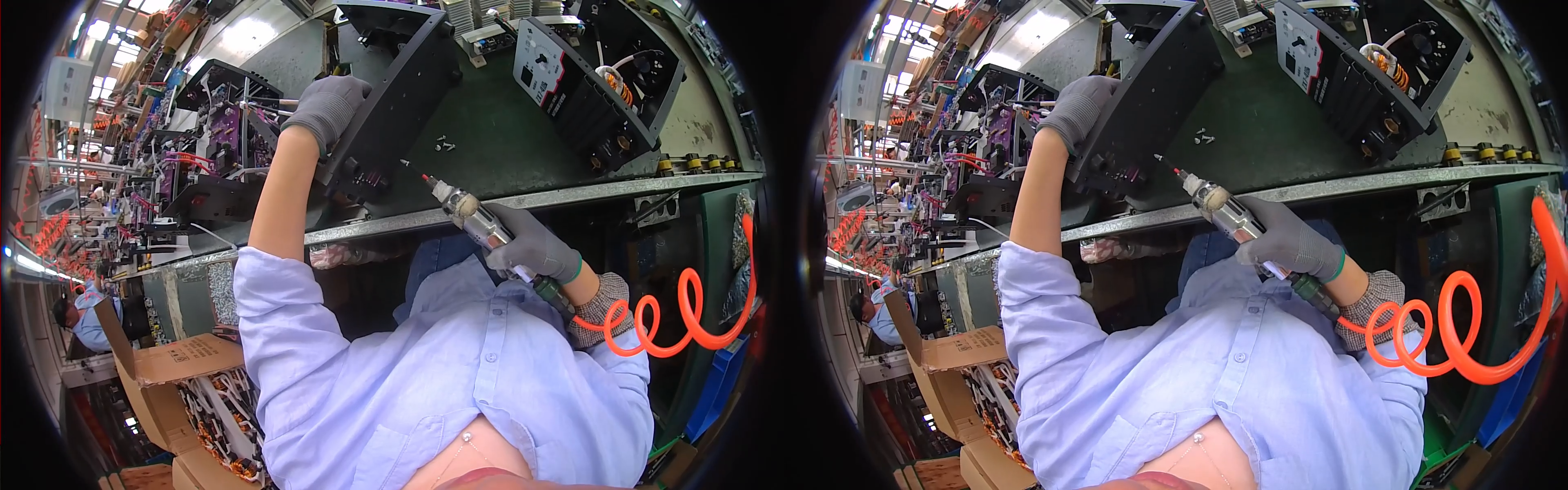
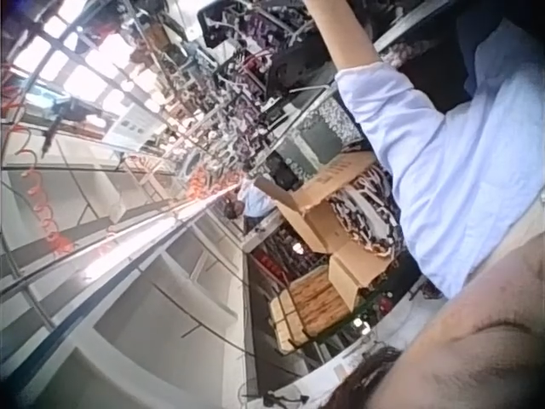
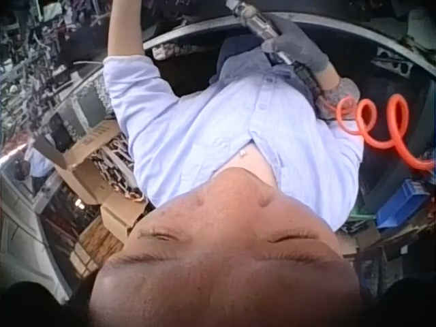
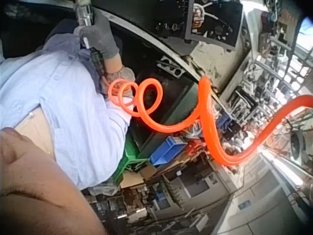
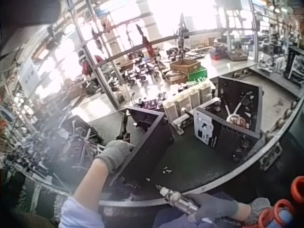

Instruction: Assembling internal components and screwing together a black electronic enclosure using an air screwdriver at an industrial workbench.

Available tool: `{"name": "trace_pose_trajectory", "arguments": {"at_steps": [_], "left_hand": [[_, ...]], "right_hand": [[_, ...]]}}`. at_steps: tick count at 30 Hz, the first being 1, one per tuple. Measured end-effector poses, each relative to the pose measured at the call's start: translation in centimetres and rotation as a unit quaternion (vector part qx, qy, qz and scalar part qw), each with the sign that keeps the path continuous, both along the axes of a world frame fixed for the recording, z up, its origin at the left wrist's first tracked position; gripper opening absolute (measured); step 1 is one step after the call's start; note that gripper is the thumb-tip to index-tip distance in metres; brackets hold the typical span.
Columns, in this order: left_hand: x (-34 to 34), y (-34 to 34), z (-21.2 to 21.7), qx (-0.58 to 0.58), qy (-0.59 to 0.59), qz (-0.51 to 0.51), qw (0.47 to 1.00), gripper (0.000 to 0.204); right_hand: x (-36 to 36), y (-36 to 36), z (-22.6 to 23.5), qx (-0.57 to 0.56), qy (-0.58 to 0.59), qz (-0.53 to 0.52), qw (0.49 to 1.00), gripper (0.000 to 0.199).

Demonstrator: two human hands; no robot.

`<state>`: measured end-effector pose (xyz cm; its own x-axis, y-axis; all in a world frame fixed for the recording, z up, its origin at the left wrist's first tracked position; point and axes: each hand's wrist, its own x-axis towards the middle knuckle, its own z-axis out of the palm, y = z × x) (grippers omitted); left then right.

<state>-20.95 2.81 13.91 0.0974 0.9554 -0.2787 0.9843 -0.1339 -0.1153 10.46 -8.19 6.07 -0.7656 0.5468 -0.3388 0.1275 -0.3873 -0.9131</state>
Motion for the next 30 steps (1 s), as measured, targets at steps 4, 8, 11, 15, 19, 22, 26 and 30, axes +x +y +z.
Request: {"name": "trace_pose_trajectory", "arguments": {"at_steps": [4,8,11,15,19,22,26,30], "left_hand": [[0.3,-0.1,0.2,0.015,0.012,0.043,0.999,0.029],[0.2,-0.7,0.2,0.009,0.021,0.033,0.999,0.031],[0.0,-0.7,0.0,-0.042,0.091,-0.035,0.994,0.034],[-0.2,-0.2,-0.6,-0.127,0.112,0.009,0.985,0.039],[-0.4,0.3,-0.9,-0.080,0.087,0.048,0.992,0.034],[-0.8,-0.4,-0.6,0.018,0.051,0.048,0.997,0.026],[-1.1,-1.8,0.6,0.182,-0.008,0.079,0.980,0.040],[-1.4,-2.7,1.4,0.324,-0.082,0.156,0.929,0.052]], "right_hand": [[0.9,-0.5,0.1,-0.016,0.000,-0.040,0.999,0.065],[2.9,-0.8,-0.1,-0.013,-0.034,-0.098,0.995,0.070],[4.3,-0.3,-1.0,0.043,-0.089,-0.146,0.984,0.078],[4.7,1.3,-1.5,0.307,-0.182,-0.205,0.911,0.084],[3.8,2.7,1.8,0.399,-0.395,-0.094,0.822,0.084],[1.9,4.0,5.9,0.602,-0.436,0.047,0.668,0.053],[-2.8,7.8,10.3,0.769,-0.166,0.009,0.617,0.036],[-10.2,13.6,11.2,0.716,-0.083,0.064,0.691,0.025]]}}
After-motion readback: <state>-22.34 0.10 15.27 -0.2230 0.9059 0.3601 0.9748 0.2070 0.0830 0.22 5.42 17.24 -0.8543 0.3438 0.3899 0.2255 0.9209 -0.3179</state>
